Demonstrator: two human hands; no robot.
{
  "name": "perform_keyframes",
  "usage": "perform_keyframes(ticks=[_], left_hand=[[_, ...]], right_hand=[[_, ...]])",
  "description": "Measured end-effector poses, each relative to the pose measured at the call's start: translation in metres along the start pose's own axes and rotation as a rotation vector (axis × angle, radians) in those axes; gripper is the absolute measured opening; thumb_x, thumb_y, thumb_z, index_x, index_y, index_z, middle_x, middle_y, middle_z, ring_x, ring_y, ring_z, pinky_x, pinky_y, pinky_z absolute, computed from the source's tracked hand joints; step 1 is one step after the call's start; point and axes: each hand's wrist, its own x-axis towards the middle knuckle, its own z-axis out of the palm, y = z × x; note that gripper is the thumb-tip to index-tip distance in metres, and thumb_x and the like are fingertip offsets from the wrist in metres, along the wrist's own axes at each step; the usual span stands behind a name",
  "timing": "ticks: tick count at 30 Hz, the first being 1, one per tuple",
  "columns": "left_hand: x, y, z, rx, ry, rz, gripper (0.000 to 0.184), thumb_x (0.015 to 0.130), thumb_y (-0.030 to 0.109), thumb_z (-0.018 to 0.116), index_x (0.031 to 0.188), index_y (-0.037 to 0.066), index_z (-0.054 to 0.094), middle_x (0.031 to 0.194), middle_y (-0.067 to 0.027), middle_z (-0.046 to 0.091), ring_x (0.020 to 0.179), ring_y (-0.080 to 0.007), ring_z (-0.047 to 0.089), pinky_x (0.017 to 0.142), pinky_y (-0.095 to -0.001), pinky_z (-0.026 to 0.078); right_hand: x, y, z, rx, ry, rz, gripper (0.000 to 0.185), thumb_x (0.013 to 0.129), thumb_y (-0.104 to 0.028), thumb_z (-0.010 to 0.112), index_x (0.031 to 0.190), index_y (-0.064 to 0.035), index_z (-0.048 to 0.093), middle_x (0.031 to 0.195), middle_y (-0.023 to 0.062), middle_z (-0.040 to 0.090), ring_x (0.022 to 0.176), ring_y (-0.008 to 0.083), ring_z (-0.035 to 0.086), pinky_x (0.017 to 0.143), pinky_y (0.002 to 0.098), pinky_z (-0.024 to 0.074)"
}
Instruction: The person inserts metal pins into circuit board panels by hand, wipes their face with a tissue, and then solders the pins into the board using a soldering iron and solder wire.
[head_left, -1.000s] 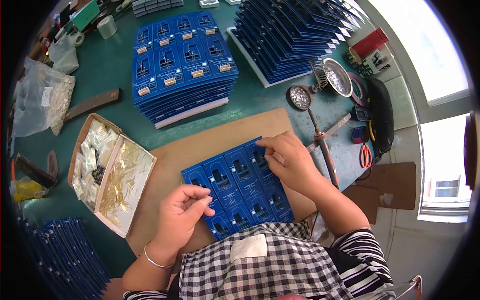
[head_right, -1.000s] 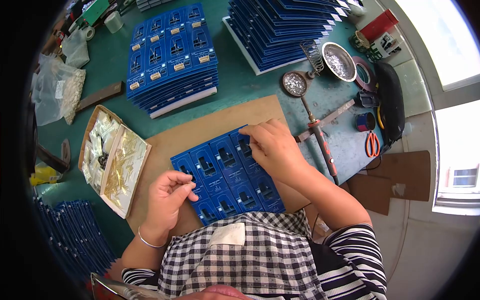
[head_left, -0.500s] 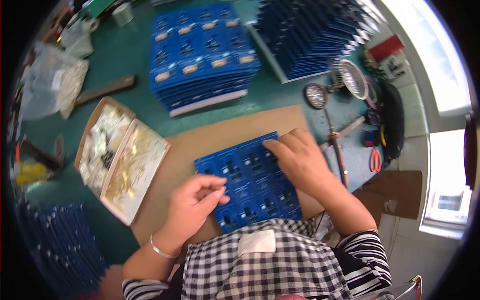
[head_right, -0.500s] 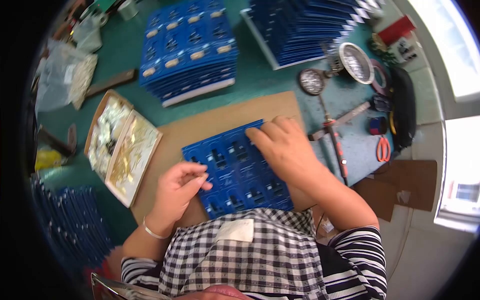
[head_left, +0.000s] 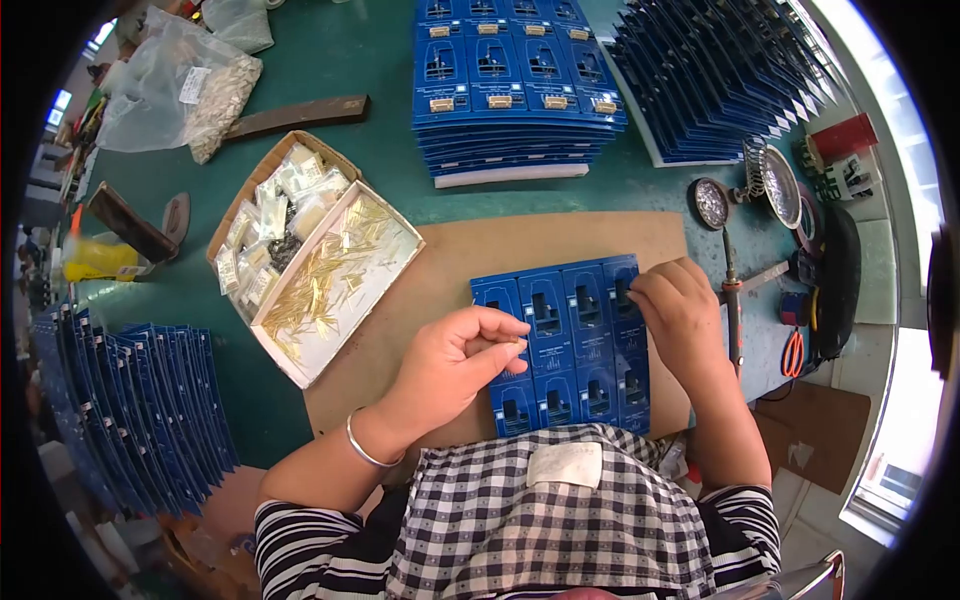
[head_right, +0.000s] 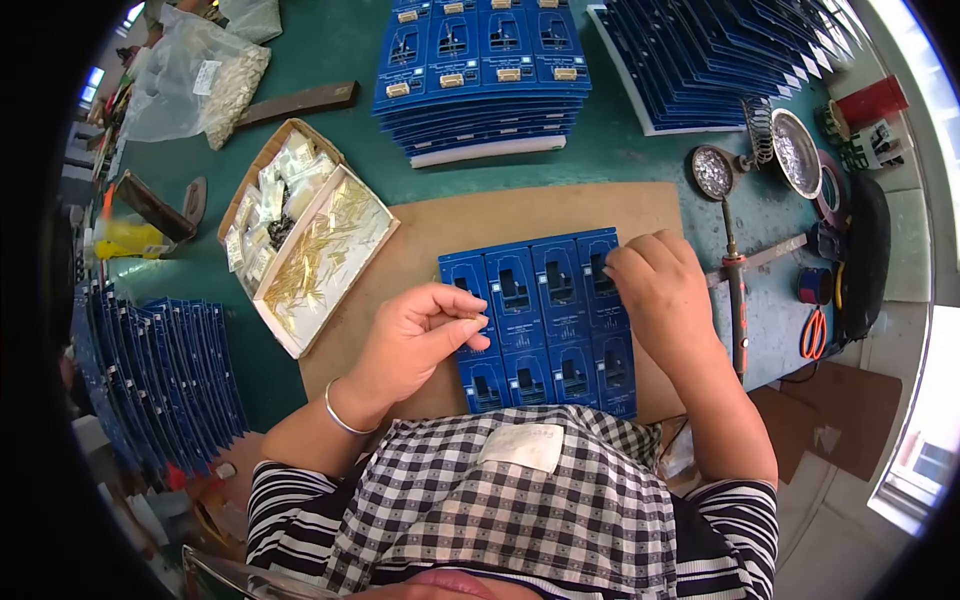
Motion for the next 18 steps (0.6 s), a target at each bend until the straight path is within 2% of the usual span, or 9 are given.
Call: perform_keyframes(ticks=[5,8,13,16,18], left_hand=[[0.001,0.001,0.001,0.014,0.004,0.006,0.017,0.090,0.001,0.060,0.107,-0.002,0.063,0.098,-0.0084,0.065,0.082,-0.0146,0.067,0.076,-0.0260,0.054],[0.000,0.000,0.002,0.029,0.001,0.023,0.018,0.091,0.002,0.059,0.108,-0.001,0.064,0.096,-0.0067,0.065,0.077,-0.0118,0.065,0.068,-0.0228,0.052],[-0.007,0.005,0.008,0.382,0.013,0.316,0.025,0.086,0.002,0.064,0.111,0.005,0.063,0.090,-0.0069,0.067,0.070,-0.0097,0.062,0.063,-0.0227,0.050],[-0.008,0.003,0.014,0.521,0.006,0.417,0.034,0.082,0.001,0.067,0.114,0.008,0.061,0.086,-0.0076,0.067,0.066,-0.0101,0.061,0.059,-0.0233,0.049],[-0.011,0.004,0.018,0.557,-0.030,0.433,0.035,0.081,0.000,0.066,0.115,0.009,0.061,0.087,-0.0077,0.067,0.065,-0.0106,0.062,0.058,-0.0238,0.050]], right_hand=[[-0.006,-0.011,-0.002,-0.193,0.060,-0.052,0.021,0.067,-0.006,0.068,0.088,-0.0081,0.066,0.086,0.0036,0.061,0.080,0.0230,0.057,0.073,0.0370,0.0428],[-0.010,-0.018,-0.003,-0.254,0.039,-0.031,0.026,0.070,-0.009,0.069,0.096,-0.0068,0.067,0.094,0.0047,0.063,0.083,0.0239,0.057,0.078,0.0389,0.0418],[-0.009,-0.040,-0.018,-0.263,0.084,-0.011,0.027,0.071,-0.010,0.071,0.098,-0.0059,0.067,0.095,0.0077,0.064,0.089,0.0266,0.057,0.084,0.0402,0.0404],[-0.017,-0.056,-0.011,0.419,0.000,0.112,0.028,0.070,-0.010,0.073,0.097,-0.0058,0.067,0.093,0.0078,0.065,0.088,0.0271,0.058,0.085,0.0397,0.0387],[-0.015,-0.071,-0.005,0.644,-0.126,0.096,0.027,0.071,-0.009,0.074,0.097,-0.0069,0.067,0.090,0.0065,0.065,0.086,0.0255,0.059,0.083,0.0379,0.0381]])
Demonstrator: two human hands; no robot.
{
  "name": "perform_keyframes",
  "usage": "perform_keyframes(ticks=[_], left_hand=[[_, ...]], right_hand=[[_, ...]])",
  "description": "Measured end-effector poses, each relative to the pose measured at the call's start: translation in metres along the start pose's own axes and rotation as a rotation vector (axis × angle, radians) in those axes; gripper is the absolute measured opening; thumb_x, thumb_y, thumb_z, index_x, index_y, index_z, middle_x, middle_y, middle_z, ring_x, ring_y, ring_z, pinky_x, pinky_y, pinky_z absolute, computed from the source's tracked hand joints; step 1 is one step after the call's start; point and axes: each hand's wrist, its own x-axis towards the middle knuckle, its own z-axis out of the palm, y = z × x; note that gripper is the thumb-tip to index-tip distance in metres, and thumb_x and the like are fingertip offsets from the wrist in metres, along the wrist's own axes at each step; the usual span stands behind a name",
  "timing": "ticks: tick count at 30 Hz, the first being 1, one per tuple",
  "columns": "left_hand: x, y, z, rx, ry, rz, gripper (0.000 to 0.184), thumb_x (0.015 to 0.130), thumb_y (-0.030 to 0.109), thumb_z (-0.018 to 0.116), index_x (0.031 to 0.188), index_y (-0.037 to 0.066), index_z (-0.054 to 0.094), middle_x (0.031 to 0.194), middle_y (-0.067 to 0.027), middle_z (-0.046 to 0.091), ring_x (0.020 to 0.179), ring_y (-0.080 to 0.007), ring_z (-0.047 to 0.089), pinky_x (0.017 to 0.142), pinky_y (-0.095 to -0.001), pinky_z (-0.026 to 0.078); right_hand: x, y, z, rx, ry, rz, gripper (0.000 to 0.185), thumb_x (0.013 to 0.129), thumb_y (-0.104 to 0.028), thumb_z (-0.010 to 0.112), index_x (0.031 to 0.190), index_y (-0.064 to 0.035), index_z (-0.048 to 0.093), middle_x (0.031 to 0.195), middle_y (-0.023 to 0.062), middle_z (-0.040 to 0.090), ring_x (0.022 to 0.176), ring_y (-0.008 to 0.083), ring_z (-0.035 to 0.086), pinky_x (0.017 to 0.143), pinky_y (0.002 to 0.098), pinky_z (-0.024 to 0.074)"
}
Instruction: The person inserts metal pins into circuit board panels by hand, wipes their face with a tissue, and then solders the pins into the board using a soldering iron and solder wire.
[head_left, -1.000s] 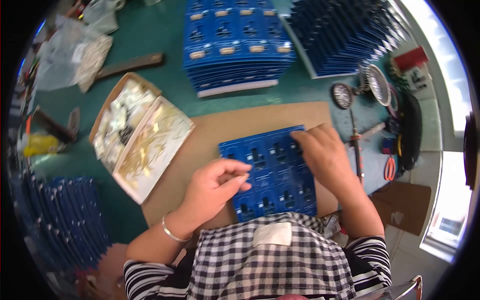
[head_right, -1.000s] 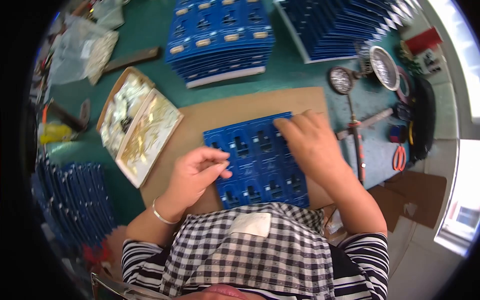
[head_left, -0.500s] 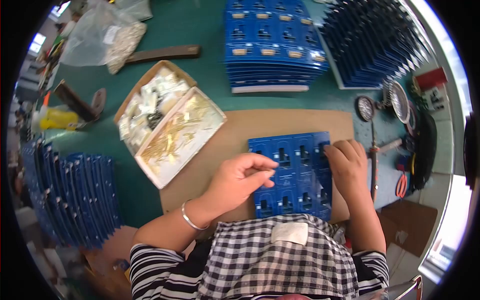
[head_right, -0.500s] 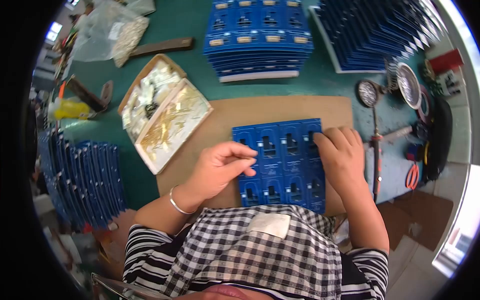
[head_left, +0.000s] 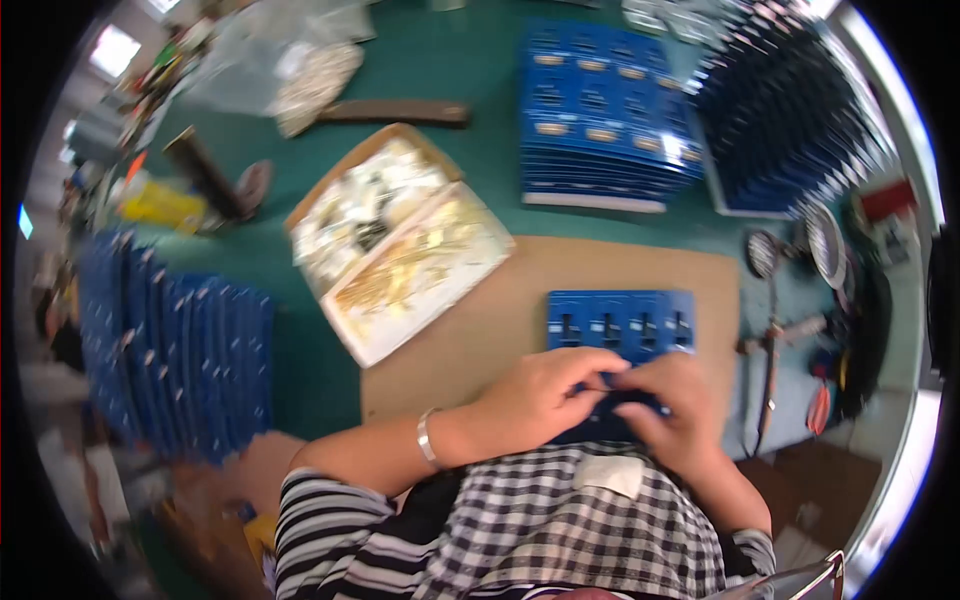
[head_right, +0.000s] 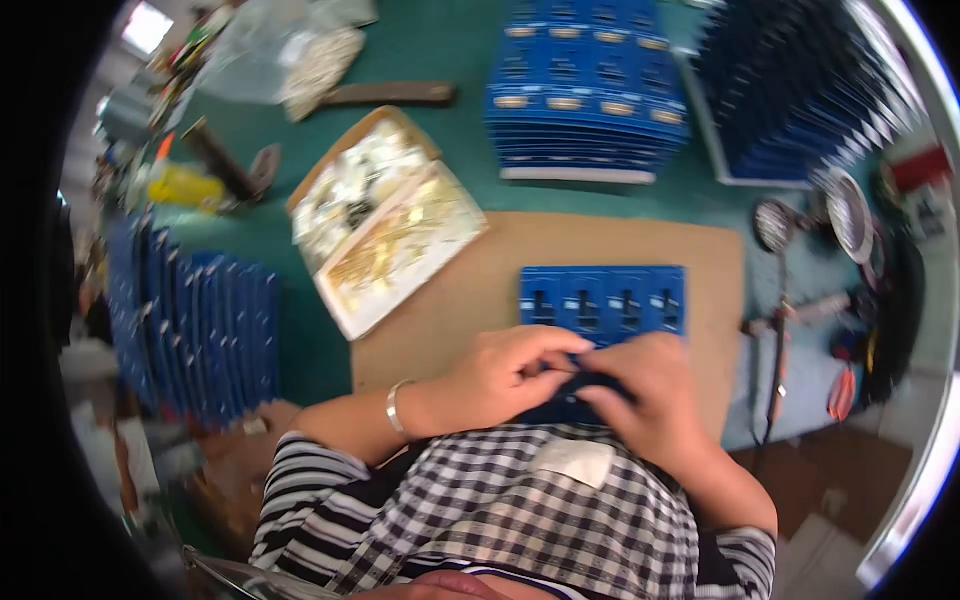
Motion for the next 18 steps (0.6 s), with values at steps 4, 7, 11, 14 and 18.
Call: perform_keyframes(ticks=[4,7,11,14,18], left_hand=[[-0.004,0.008,-0.002,0.065,-0.083,-0.076,0.039,0.079,-0.001,0.065,0.116,0.007,0.057,0.091,-0.0109,0.066,0.073,-0.0203,0.066,0.064,-0.0308,0.054],[-0.002,0.004,0.006,0.072,-0.047,-0.046,0.033,0.078,-0.005,0.065,0.109,0.005,0.062,0.083,-0.0109,0.066,0.069,-0.0175,0.067,0.060,-0.0279,0.054],[-0.001,-0.007,-0.003,-0.087,-0.065,-0.135,0.018,0.083,-0.008,0.062,0.101,-0.002,0.063,0.087,-0.0103,0.064,0.074,-0.0150,0.066,0.065,-0.0257,0.056],[-0.001,-0.012,-0.002,-0.352,0.057,-0.269,0.014,0.086,-0.007,0.061,0.099,-0.003,0.063,0.088,-0.0097,0.062,0.077,-0.0173,0.066,0.071,-0.0278,0.056],[0.001,-0.012,-0.003,-0.401,0.078,-0.282,0.010,0.089,-0.003,0.060,0.098,-0.003,0.064,0.091,-0.0091,0.062,0.084,-0.0164,0.066,0.075,-0.0257,0.054]], right_hand=[[0.001,0.005,0.012,-0.063,-0.007,-0.080,0.017,0.075,-0.011,0.071,0.091,-0.0104,0.066,0.088,0.0030,0.064,0.083,0.0204,0.059,0.080,0.0357,0.0376],[-0.004,0.008,0.013,-0.181,0.052,-0.116,0.012,0.077,-0.010,0.069,0.085,-0.0084,0.060,0.092,0.0050,0.064,0.088,0.0229,0.059,0.082,0.0368,0.0396],[-0.003,0.032,-0.014,-0.040,0.309,0.156,0.007,0.080,0.000,0.063,0.086,-0.0031,0.059,0.100,0.0127,0.063,0.095,0.0287,0.059,0.086,0.0370,0.0451],[0.000,0.055,-0.026,0.083,0.441,0.304,0.006,0.081,0.001,0.063,0.086,-0.0001,0.059,0.100,0.0125,0.062,0.094,0.0254,0.059,0.081,0.0321,0.0462],[0.001,0.072,-0.026,-0.006,0.374,0.249,0.008,0.079,-0.001,0.065,0.085,0.0005,0.061,0.094,0.0113,0.061,0.085,0.0260,0.060,0.071,0.0331,0.0481]])
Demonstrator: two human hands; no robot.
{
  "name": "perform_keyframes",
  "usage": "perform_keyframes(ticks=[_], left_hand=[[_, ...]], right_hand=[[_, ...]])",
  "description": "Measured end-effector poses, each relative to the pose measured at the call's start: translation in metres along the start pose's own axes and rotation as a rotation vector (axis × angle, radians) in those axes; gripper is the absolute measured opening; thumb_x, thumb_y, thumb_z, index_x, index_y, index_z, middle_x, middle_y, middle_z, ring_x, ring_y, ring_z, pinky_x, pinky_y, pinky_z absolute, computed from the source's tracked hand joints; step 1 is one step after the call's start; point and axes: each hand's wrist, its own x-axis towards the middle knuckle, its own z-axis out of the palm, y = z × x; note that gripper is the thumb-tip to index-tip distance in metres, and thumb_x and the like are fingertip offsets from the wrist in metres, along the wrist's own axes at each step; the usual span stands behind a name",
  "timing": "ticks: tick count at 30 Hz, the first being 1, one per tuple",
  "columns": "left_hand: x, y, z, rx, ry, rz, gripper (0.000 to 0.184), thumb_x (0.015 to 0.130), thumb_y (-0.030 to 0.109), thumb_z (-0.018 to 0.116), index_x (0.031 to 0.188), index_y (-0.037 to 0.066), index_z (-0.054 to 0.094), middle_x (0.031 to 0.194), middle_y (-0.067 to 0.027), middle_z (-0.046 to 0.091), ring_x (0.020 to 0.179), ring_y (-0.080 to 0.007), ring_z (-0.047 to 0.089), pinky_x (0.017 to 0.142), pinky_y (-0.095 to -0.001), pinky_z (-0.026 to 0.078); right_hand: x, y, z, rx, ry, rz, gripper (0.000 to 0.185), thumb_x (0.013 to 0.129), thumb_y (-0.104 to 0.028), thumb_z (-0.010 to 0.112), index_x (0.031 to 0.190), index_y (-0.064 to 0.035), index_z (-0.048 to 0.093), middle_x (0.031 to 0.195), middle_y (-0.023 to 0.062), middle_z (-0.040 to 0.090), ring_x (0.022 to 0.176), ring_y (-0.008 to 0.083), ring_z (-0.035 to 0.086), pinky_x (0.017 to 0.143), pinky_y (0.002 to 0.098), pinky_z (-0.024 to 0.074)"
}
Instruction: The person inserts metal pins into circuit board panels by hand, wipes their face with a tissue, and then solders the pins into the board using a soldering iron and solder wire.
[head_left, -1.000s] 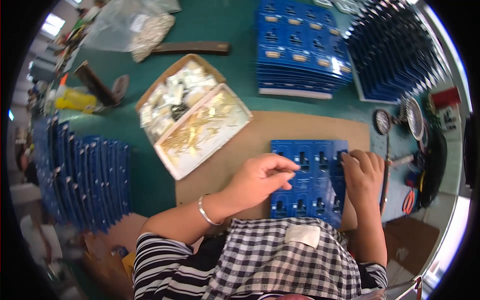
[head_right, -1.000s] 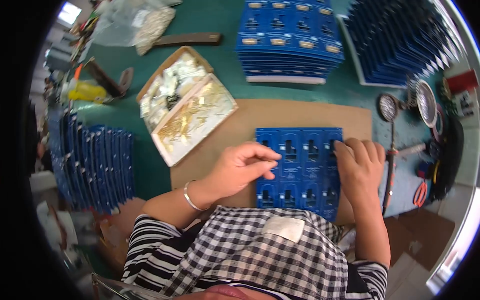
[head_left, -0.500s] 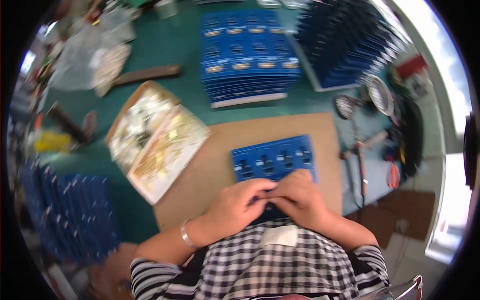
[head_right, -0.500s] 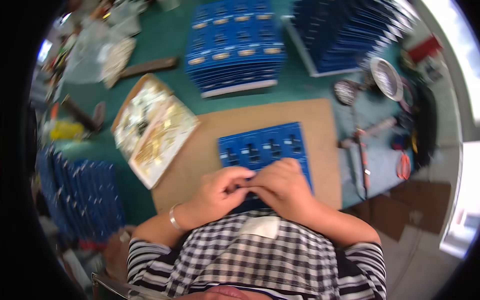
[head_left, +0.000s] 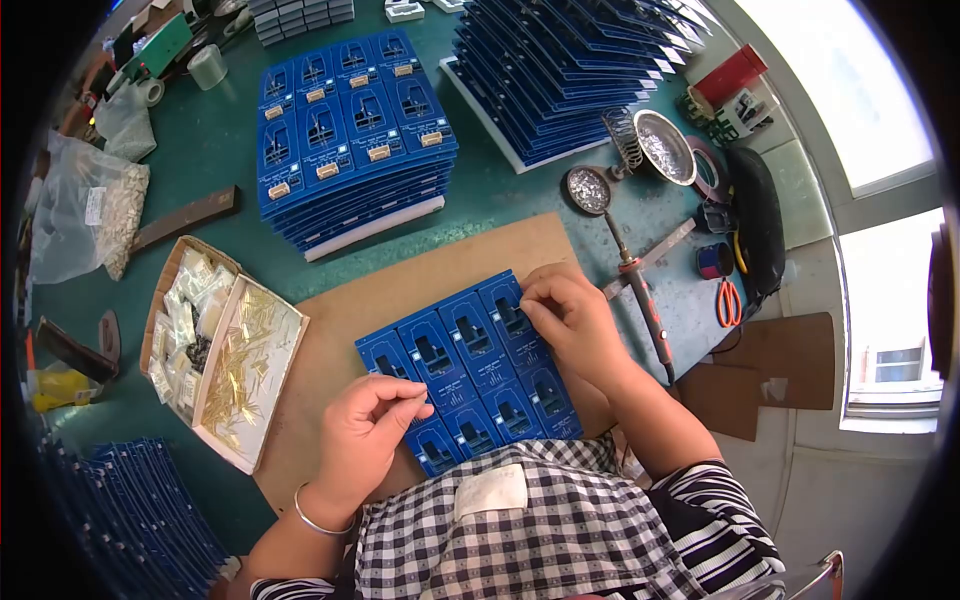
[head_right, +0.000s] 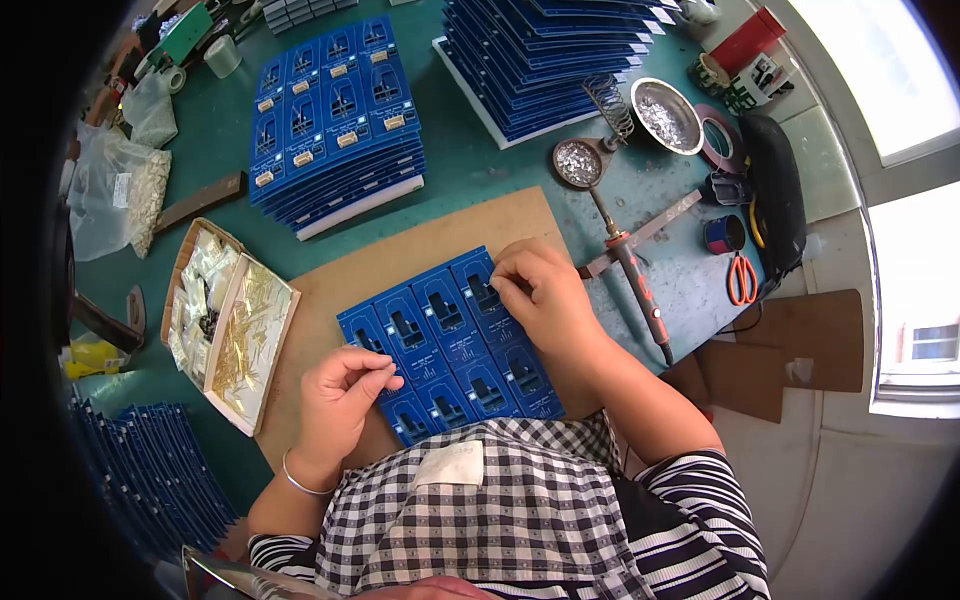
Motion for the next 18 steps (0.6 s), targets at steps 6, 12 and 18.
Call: perform_keyframes(ticks=[6,12,18], left_hand=[[-0.001,0.005,0.003,-0.096,0.042,-0.112,0.011,0.088,-0.006,0.060,0.098,-0.002,0.062,0.092,-0.0095,0.063,0.083,-0.0166,0.065,0.076,-0.0294,0.056],[-0.001,-0.002,-0.003,-0.016,-0.016,-0.044,0.011,0.089,-0.003,0.060,0.100,-0.003,0.063,0.096,-0.0103,0.064,0.085,-0.0166,0.066,0.078,-0.0269,0.054],[0.002,-0.002,-0.004,-0.074,-0.007,-0.098,0.016,0.088,-0.004,0.060,0.104,-0.004,0.061,0.099,-0.0115,0.064,0.092,-0.0202,0.067,0.082,-0.0303,0.054]], right_hand=[[0.001,0.000,0.002,-0.043,-0.018,0.009,0.008,0.077,0.001,0.064,0.084,0.0005,0.060,0.092,0.0114,0.060,0.081,0.0267,0.060,0.070,0.0330,0.0478],[0.003,-0.006,-0.001,-0.237,-0.027,-0.132,0.009,0.076,-0.003,0.064,0.083,-0.0015,0.059,0.092,0.0093,0.059,0.085,0.0262,0.059,0.075,0.0357,0.0464],[0.008,-0.021,0.001,-0.771,-0.012,-0.509,0.014,0.067,-0.011,0.061,0.082,-0.0105,0.061,0.092,0.0013,0.060,0.083,0.0184,0.057,0.077,0.0357,0.0407]])
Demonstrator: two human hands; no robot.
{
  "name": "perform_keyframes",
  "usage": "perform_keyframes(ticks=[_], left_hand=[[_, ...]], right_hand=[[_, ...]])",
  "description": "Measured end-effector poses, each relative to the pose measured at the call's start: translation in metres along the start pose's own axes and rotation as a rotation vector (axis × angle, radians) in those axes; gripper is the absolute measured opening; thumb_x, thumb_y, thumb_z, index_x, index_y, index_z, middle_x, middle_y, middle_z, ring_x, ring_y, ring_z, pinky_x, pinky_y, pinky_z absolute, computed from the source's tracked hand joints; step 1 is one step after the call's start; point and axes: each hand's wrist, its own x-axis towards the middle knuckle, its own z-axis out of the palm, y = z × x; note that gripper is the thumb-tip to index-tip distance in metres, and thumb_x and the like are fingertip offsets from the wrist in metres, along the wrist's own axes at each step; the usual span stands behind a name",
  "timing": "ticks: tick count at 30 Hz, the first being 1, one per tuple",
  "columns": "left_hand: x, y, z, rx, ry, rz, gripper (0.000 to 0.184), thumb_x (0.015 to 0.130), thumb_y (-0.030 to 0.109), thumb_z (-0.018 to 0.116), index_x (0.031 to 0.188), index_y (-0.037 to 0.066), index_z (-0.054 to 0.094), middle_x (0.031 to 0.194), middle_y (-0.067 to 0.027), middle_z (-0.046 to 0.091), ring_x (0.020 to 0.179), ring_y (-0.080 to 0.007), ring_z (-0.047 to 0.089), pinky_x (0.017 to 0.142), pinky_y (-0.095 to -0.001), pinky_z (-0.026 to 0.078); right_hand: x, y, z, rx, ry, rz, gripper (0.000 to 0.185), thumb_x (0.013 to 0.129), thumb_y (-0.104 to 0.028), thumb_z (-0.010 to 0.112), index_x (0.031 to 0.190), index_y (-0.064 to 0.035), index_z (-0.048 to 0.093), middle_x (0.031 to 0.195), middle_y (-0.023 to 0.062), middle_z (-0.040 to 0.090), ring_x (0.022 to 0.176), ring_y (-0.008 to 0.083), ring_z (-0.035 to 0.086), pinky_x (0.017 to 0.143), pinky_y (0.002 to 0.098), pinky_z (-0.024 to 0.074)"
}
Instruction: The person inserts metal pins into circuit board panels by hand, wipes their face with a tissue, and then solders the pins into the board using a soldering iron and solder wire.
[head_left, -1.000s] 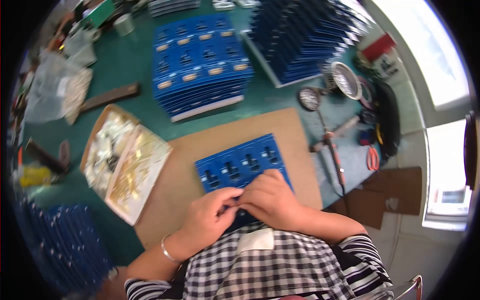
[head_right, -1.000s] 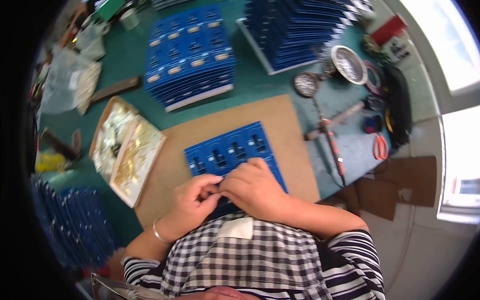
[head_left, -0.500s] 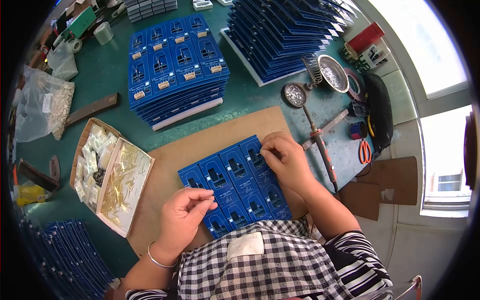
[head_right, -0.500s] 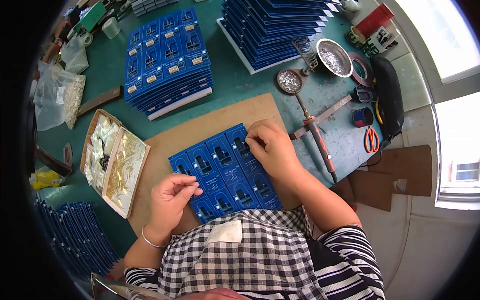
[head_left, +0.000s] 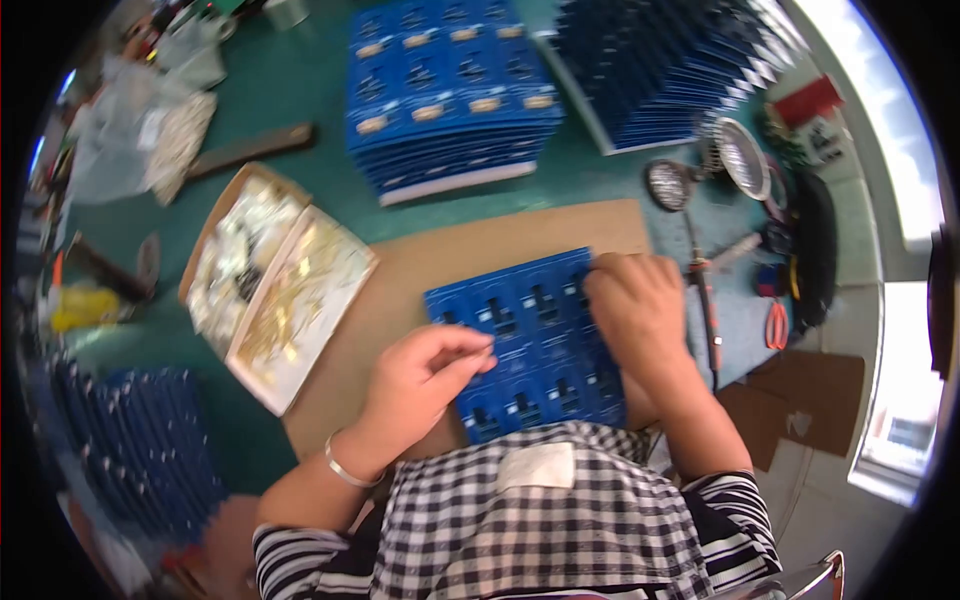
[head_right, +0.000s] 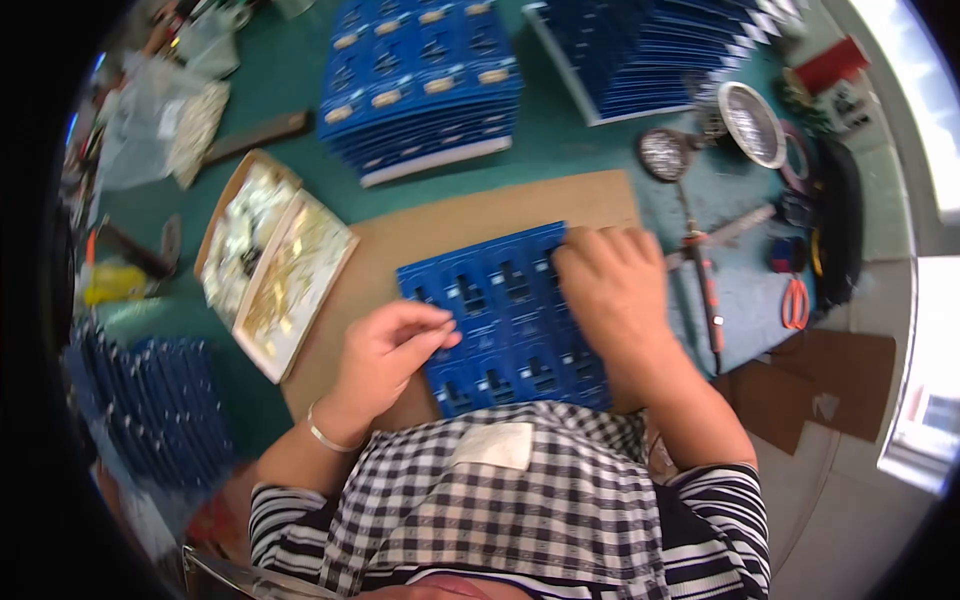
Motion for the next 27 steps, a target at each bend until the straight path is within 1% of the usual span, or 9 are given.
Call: perform_keyframes(ticks=[6,11,14,15,16,17,18,20,27], left_hand=[[0.000,0.002,-0.002,-0.062,-0.005,-0.015,0.017,0.089,-0.003,0.059,0.106,-0.004,0.060,0.100,-0.0115,0.065,0.093,-0.0200,0.066,0.085,-0.0301,0.054],[0.002,0.000,-0.005,-0.066,-0.015,-0.028,0.016,0.090,-0.001,0.060,0.105,-0.004,0.061,0.099,-0.0115,0.065,0.090,-0.0186,0.067,0.081,-0.0290,0.054],[0.006,0.002,-0.003,0.007,-0.021,-0.065,0.013,0.090,0.001,0.060,0.103,-0.003,0.061,0.098,-0.0109,0.065,0.086,-0.0178,0.067,0.077,-0.0277,0.055],[0.008,-0.004,-0.002,-0.032,-0.016,-0.044,0.013,0.091,0.006,0.061,0.101,-0.002,0.062,0.096,-0.0101,0.066,0.082,-0.0173,0.068,0.073,-0.0262,0.054],[0.007,0.004,-0.001,-0.044,-0.031,-0.096,0.015,0.091,0.011,0.062,0.100,-0.001,0.063,0.095,-0.0098,0.066,0.080,-0.0161,0.068,0.068,-0.0253,0.052],[0.010,-0.005,-0.005,-0.070,-0.039,-0.004,0.016,0.090,0.013,0.063,0.100,0.000,0.063,0.094,-0.0096,0.066,0.076,-0.0146,0.068,0.064,-0.0245,0.050],[0.009,-0.001,-0.004,-0.001,-0.034,0.081,0.013,0.089,0.010,0.062,0.098,-0.001,0.062,0.093,-0.0089,0.066,0.070,-0.0135,0.067,0.063,-0.0247,0.050],[0.009,-0.003,0.000,0.051,0.000,0.155,0.011,0.088,0.009,0.062,0.094,0.000,0.061,0.088,-0.0080,0.066,0.065,-0.0126,0.066,0.060,-0.0252,0.050],[0.003,0.011,0.005,0.058,0.019,0.163,0.009,0.087,0.009,0.062,0.090,0.000,0.062,0.080,-0.0069,0.065,0.059,-0.0111,0.062,0.054,-0.0258,0.048]], right_hand=[[-0.003,0.000,0.004,-0.076,0.059,-0.047,0.015,0.067,-0.011,0.062,0.081,-0.0111,0.063,0.089,-0.0017,0.062,0.077,0.0152,0.057,0.078,0.0345,0.0410],[-0.003,-0.002,0.005,-0.068,0.089,-0.042,0.018,0.067,-0.010,0.065,0.085,-0.0118,0.065,0.088,-0.0011,0.063,0.077,0.0150,0.058,0.079,0.0352,0.0412],[-0.008,-0.001,-0.001,0.004,0.060,0.003,0.025,0.067,-0.011,0.068,0.091,-0.0112,0.067,0.090,0.0029,0.064,0.082,0.0200,0.060,0.079,0.0398,0.0415],[-0.012,0.001,0.000,-0.027,0.060,-0.012,0.027,0.069,-0.011,0.069,0.095,-0.0103,0.068,0.091,0.0055,0.064,0.083,0.0233,0.060,0.079,0.0415,0.0415],[-0.016,0.002,0.002,-0.030,0.063,-0.049,0.029,0.069,-0.012,0.068,0.098,-0.0095,0.068,0.092,0.0069,0.064,0.084,0.0254,0.059,0.079,0.0421,0.0416],[-0.023,0.004,0.011,-0.085,0.028,-0.041,0.027,0.073,-0.014,0.067,0.100,-0.0085,0.068,0.095,0.0088,0.064,0.086,0.0272,0.059,0.080,0.0428,0.0417],[-0.031,0.013,0.018,-0.044,0.040,-0.054,0.024,0.080,-0.015,0.064,0.102,-0.0060,0.067,0.100,0.0113,0.064,0.088,0.0282,0.059,0.083,0.0432,0.0417],[-0.032,0.018,0.013,-0.058,0.029,-0.085,0.023,0.085,-0.014,0.060,0.104,-0.0030,0.066,0.103,0.0133,0.063,0.090,0.0290,0.058,0.086,0.0428,0.0411],[-0.024,0.012,0.005,-0.022,-0.057,-0.061,0.023,0.086,-0.014,0.058,0.104,-0.0012,0.064,0.106,0.0115,0.062,0.096,0.0295,0.056,0.090,0.0416,0.0391]])
